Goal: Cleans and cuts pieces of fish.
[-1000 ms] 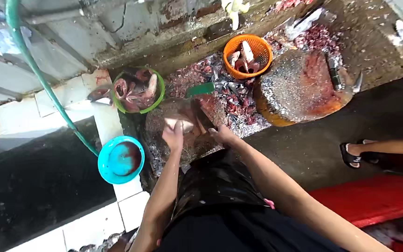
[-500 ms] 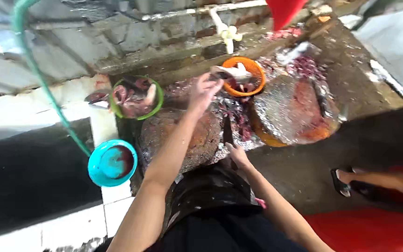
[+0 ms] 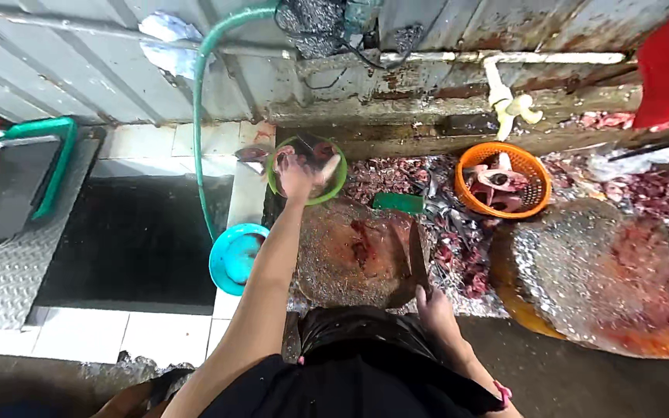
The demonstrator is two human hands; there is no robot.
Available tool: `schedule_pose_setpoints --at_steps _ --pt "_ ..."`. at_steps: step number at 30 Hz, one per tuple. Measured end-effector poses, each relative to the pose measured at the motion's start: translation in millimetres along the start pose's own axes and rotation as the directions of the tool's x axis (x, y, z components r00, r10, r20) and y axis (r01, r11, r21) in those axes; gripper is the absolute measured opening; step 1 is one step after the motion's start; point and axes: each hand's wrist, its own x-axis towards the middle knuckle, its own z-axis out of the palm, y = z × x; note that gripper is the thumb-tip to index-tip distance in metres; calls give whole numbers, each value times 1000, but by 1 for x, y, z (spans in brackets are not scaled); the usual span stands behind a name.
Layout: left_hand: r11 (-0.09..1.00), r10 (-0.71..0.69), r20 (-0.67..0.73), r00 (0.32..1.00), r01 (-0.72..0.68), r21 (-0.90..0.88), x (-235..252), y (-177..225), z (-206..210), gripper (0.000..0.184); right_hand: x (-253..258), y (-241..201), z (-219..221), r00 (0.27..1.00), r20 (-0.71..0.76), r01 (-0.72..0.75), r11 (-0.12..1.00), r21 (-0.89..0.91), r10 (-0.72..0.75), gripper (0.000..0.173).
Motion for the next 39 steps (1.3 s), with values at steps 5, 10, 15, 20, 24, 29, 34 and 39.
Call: schedule_pose_setpoints --at_steps 5,10,15,20,24,29,34,39 --pt "973 38 177 983 -76 216 86 -29 3 81 7 9 4 998 -46 -31 999 -8 31 47" --pt "887 112 313 943 -237 395 112 -49 22 79 1 -5 -8 991 28 -128 992 -18 128 47" --pt "948 73 269 960 -151 280 98 -52 5 74 2 -42 -23 980 193 -58 996 66 44 52" --pt "970 2 315 949 75 -231 25 -50 -19 67 38 -67 2 818 535 183 977 107 -212 55" --pt "759 25 517 855 320 -567 -76 -37 -38 58 53 -46 -8 853 490 137 983 119 -179 53" --pt "609 21 833 553 654 -449 -187 -17 -17 54 43 -10 -28 985 144 -107 992 65 97 53" --pt "678 -71 864 498 660 -324 -228 4 38 52 14 -16 -37 971 233 50 998 37 -57 50" --pt "896 63 609 791 224 -384 -237 9 52 45 -1 -24 -30 958 262 103 993 52 -113 45"
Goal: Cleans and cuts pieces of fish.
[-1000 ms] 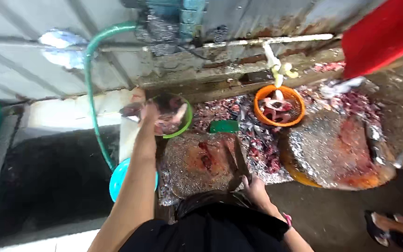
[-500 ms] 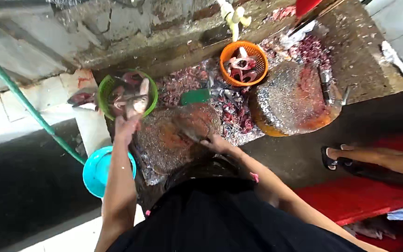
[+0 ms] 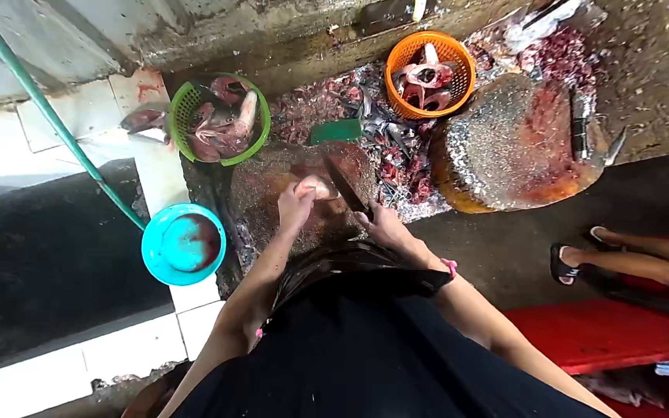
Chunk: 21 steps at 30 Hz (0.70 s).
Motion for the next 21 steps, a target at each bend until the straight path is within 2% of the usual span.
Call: schedule_pose_setpoints --at_steps 4,7,9,14,18,21 --pt "969 157 9 987 -156 190 10 23 1 35 -4 -10 -11 997 -78 -22 1000 -18 20 47" --pt "917 210 5 978 -199 347 16 31 6 39 -11 -23 -23 998 -61 16 998 -59 -20 46" --pt "909 264 -14 964 -244 338 22 29 10 39 -13 -34 -31 1000 -17 14 995 -103 -16 42" --pt "908 364 -21 931 -349 234 31 14 19 46 -6 -50 -46 990 61 -109 969 -221 125 44" --pt "887 422 -34 906 -405 224 34 13 22 41 -6 -69 -61 987 93 -94 945 -313 129 38" --pt "872 461 -60 885 -439 217 36 13 28 43 6 -77 -57 985 90 -97 911 -400 144 38"
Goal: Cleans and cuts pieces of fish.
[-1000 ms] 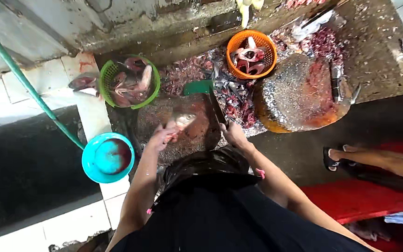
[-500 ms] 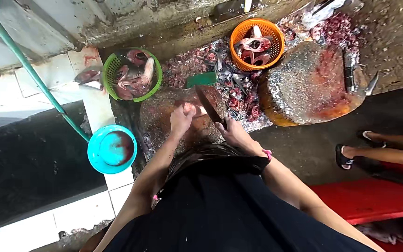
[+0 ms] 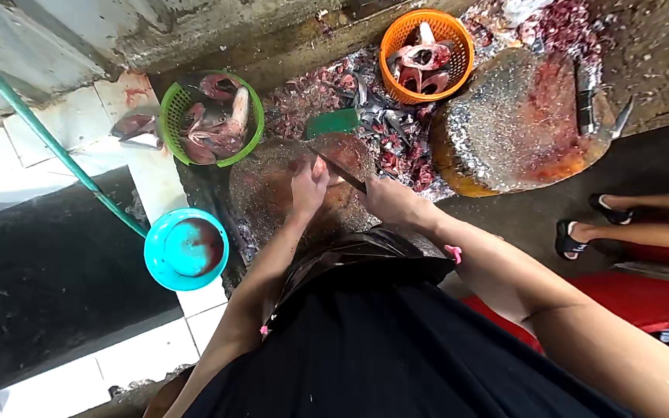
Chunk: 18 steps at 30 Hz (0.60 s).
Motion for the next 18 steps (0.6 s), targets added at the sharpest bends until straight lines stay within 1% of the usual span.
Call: schedule_pose_setpoints --at_steps 2,5,8,10,13,14,16,18 --pt "1000 -1 -26 1000 1 -2 3 -3 2 40 11 -13 5 999 -38 -30 997 -76 27 38" --pt "1000 -14 -17 1000 13 -24 4 -2 1 40 38 -30 17 992 -101 -87 987 -137 73 33" --pt "999 -29 -23 999 28 -16 6 -4 -4 40 60 -21 24 991 -131 -9 994 -105 -5 38" --pt "999 -31 1 1000 31 18 1 -5 -6 45 62 -2 22 994 -91 63 998 -17 -64 43" --pt "997 -60 60 996 57 47 -4 -4 -15 52 51 16 8 990 -68 137 972 193 -126 40" --pt "997 -72 80 994 69 45 -8 -4 -18 52 46 17 6 990 -46 138 956 260 -130 40" --pt "997 -72 101 992 71 13 -17 -8 -19 47 41 14 11 994 23 91 922 375 -107 42" --pt "996 -73 90 993 78 -45 -21 -11 -16 42 52 6 25 996 35 57 864 500 -86 43"
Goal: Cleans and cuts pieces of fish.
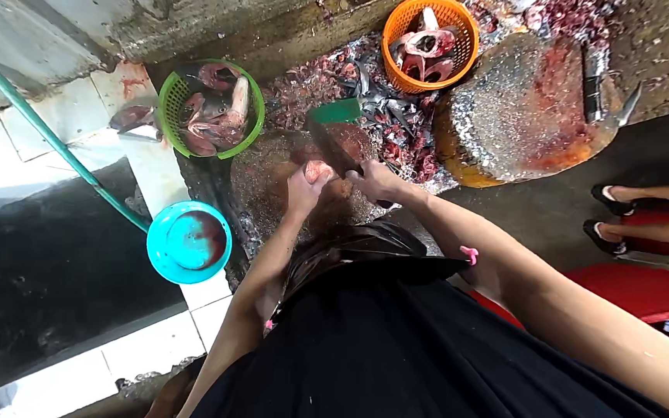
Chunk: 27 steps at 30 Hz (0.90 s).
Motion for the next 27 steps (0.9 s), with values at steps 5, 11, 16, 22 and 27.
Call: schedule_pose_setpoints --at_steps 5,11,16,22,27 --pt "986 -141 -201 970 118 -122 -2 0 14 40 46 0 56 977 -192 138 959 246 -92 43" --pt "995 -97 -331 939 88 -41 -1 -16 11 40 7 -5 53 1000 20 -21 834 551 12 41" --pt "978 -206 -298 932 186 -96 -12 11 12 41 32 0 94 980 -197 90 890 447 0 46" --pt "997 -70 -184 980 60 -58 -15 -7 10 48 37 9 73 985 -151 135 913 385 -82 47" --pt "992 -102 -110 989 110 65 -17 -13 -3 47 -35 4 -3 970 -144 163 965 -204 -194 39"
